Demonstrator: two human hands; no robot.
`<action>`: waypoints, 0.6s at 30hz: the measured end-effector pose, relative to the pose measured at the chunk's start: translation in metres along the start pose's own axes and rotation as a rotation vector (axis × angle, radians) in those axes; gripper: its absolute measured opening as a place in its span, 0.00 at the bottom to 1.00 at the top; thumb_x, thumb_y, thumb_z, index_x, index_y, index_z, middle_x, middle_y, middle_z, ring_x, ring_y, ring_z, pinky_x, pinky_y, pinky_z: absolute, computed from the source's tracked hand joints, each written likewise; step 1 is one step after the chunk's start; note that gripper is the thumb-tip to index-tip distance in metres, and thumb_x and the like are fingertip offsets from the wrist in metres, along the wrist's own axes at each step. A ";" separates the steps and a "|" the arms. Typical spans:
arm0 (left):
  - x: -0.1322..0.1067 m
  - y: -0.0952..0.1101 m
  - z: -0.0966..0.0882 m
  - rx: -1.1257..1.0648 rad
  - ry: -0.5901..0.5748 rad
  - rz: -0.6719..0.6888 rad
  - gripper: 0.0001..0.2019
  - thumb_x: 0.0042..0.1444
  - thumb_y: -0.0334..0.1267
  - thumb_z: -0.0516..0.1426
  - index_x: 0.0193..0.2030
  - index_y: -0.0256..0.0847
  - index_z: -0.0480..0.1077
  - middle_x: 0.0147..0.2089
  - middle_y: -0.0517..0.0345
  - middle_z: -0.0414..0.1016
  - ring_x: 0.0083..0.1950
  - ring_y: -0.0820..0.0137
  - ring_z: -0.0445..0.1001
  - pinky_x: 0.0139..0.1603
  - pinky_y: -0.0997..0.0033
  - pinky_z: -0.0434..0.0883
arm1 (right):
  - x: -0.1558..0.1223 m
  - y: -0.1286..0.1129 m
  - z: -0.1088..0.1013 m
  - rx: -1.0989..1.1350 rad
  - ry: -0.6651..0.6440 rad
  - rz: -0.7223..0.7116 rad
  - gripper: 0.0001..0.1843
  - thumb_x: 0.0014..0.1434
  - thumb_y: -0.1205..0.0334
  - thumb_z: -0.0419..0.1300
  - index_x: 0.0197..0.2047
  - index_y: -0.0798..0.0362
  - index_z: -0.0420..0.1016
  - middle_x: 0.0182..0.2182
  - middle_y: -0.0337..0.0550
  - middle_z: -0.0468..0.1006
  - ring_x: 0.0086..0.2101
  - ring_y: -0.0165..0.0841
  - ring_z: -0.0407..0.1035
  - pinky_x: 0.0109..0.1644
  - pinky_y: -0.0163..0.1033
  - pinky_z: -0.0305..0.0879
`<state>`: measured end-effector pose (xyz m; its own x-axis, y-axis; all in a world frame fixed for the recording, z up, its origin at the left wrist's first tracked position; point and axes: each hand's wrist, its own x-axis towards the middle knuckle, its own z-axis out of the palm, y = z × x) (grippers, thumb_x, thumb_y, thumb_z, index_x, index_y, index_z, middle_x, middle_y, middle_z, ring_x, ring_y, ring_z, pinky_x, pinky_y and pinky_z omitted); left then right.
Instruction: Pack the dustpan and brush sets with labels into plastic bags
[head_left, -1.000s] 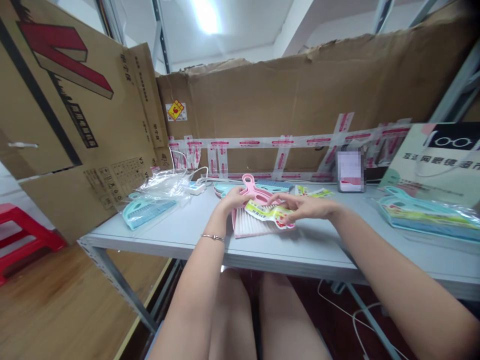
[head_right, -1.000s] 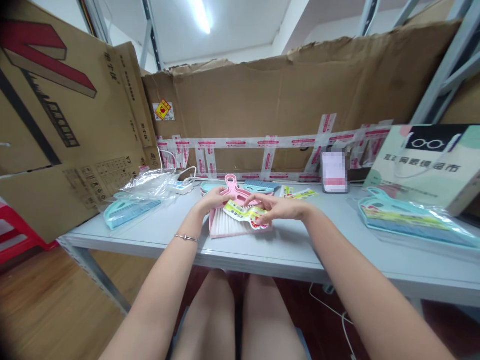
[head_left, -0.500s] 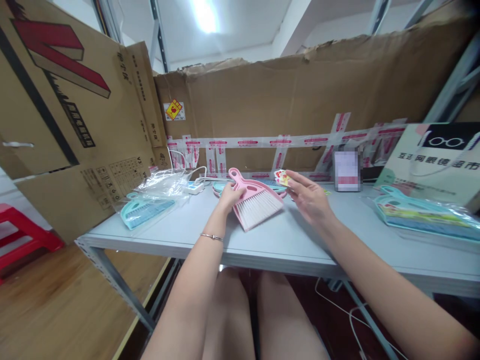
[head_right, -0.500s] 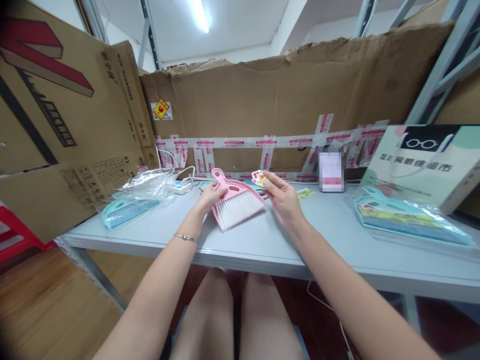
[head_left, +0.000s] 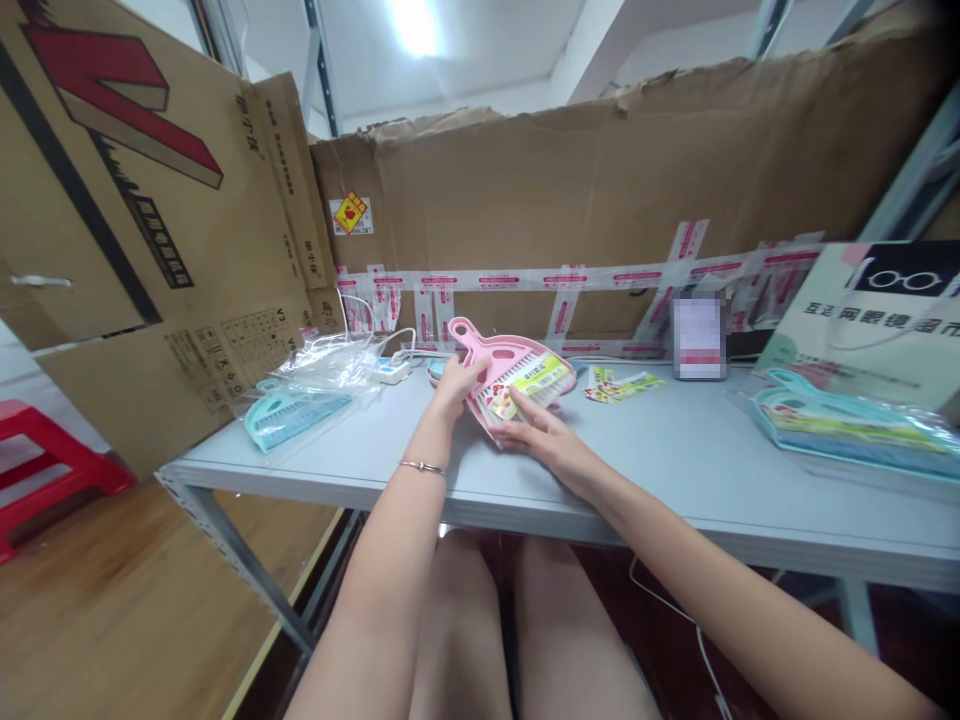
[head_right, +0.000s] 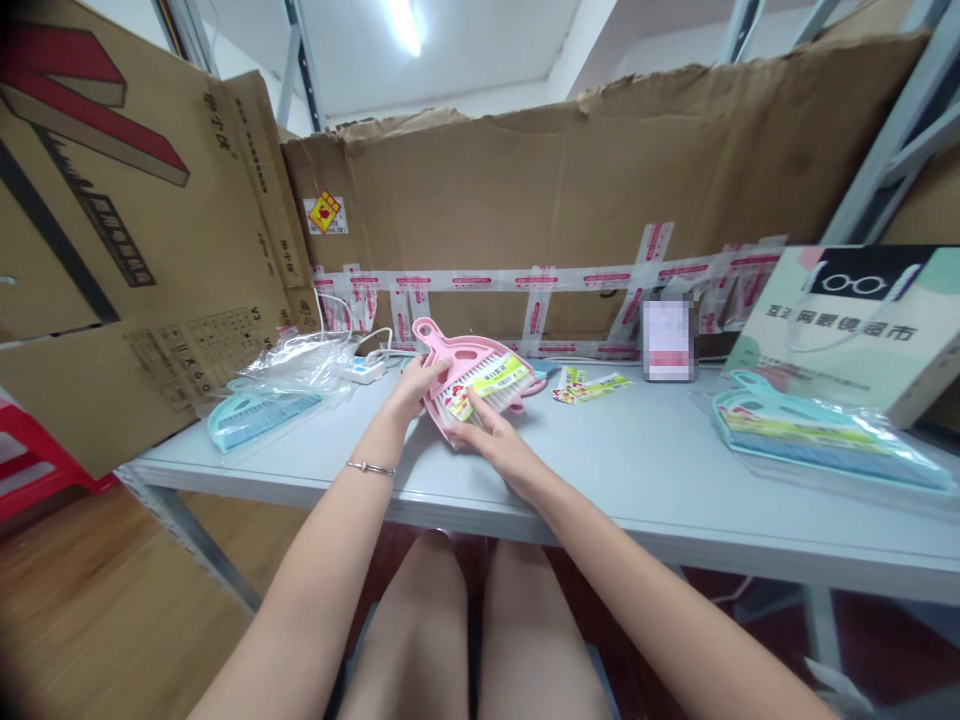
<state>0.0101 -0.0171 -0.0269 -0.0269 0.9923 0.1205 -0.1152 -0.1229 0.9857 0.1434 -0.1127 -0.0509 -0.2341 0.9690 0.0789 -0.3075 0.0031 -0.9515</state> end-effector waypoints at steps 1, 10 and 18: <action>-0.003 0.003 -0.001 -0.008 -0.060 -0.015 0.17 0.45 0.36 0.64 0.42 0.33 0.67 0.43 0.44 0.76 0.40 0.63 0.76 0.44 0.61 0.72 | -0.001 0.002 0.000 -0.018 -0.015 -0.009 0.46 0.48 0.64 0.66 0.67 0.51 0.50 0.42 0.41 0.79 0.37 0.30 0.74 0.43 0.36 0.71; -0.014 0.013 -0.006 -0.041 -0.507 -0.005 0.21 0.40 0.34 0.67 0.43 0.35 0.71 0.40 0.51 0.78 0.36 0.68 0.76 0.45 0.60 0.72 | -0.014 -0.002 0.002 0.067 -0.079 -0.157 0.40 0.47 0.59 0.66 0.62 0.40 0.58 0.63 0.39 0.57 0.45 0.36 0.72 0.35 0.32 0.69; -0.012 0.013 -0.010 0.041 -0.566 0.050 0.26 0.40 0.31 0.66 0.49 0.37 0.68 0.42 0.50 0.77 0.40 0.64 0.76 0.46 0.58 0.72 | -0.011 0.003 -0.002 -0.033 0.120 -0.246 0.26 0.47 0.56 0.66 0.51 0.47 0.71 0.50 0.41 0.72 0.35 0.32 0.73 0.32 0.36 0.70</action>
<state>-0.0008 -0.0308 -0.0164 0.5064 0.8387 0.2005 -0.0885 -0.1807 0.9796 0.1472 -0.1230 -0.0549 -0.0443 0.9606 0.2744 -0.3110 0.2478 -0.9176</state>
